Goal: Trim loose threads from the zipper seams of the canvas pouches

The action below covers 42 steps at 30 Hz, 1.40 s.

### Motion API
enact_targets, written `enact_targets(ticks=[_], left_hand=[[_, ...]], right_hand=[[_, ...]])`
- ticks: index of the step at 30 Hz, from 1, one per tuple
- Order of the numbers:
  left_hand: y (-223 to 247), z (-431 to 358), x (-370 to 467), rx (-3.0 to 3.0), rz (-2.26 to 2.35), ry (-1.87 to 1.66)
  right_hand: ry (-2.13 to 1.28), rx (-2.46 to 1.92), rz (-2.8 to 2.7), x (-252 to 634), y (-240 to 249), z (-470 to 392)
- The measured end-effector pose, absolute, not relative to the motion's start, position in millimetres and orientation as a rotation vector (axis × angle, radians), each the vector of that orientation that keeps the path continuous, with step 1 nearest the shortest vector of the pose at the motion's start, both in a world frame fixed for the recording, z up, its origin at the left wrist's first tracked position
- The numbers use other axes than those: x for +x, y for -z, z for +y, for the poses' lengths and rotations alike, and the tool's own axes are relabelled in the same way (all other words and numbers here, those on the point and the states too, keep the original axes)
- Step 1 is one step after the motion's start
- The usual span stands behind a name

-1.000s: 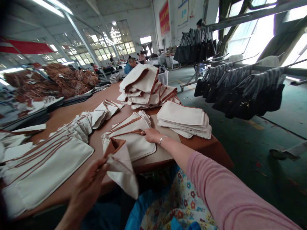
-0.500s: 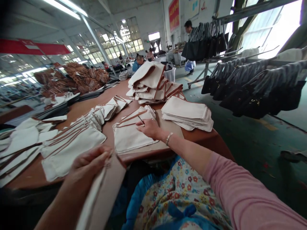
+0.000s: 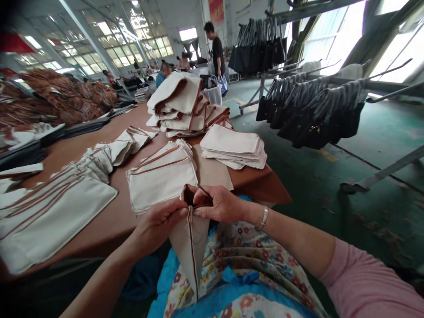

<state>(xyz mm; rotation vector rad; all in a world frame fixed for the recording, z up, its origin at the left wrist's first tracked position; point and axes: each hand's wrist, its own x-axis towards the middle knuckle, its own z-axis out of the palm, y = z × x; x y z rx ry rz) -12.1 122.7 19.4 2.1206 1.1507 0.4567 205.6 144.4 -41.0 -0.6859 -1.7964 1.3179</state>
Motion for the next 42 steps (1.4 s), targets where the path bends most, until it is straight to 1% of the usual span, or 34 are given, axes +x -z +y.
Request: enact_targets(ticks=[4,7,11,12,17,20,28,37,40,42], left_hand=[[-17.4,119.4,-8.3,2.096,1.234,-0.44],[-16.1,115.3,-4.0,2.07,1.292,-0.478],[-7.4,109.8,0.6,1.724,1.214,-0.541],[-3.7,109.1,0.3,1.608,1.184,-0.561],[14.0,108.2,-8.4,1.13,1.019,-0.59],[18.4,107.2,-12.1,1.021,0.977,-0.583],[18.2,104.5,-14.8,1.066,1.024,-0.554],[5.9,101.8,-10.2,1.198,1.007,-0.497],[4.5,100.6,-8.6,1.2,0.993,-0.482],[5.9,100.4,-8.0,1.194,0.997,-0.48]], right_hand=[[-0.913,-0.689,-1.976,204.7,34.0,134.9],[-0.688,-0.733,-2.121,202.5,31.0,132.5],[-0.373,-0.692,-2.334,200.8,33.1,130.8],[-0.365,-0.674,-2.323,201.1,33.9,130.4],[-0.535,-0.722,-2.021,207.7,38.2,129.7],[-0.432,-0.654,-1.963,210.6,40.6,127.4],[-0.317,-0.59,-2.223,202.9,34.6,117.0],[-0.491,-0.839,-2.282,200.4,20.2,116.1],[-0.578,-0.854,-2.289,200.1,16.8,115.8],[-0.473,-0.808,-2.345,199.1,18.4,115.2]])
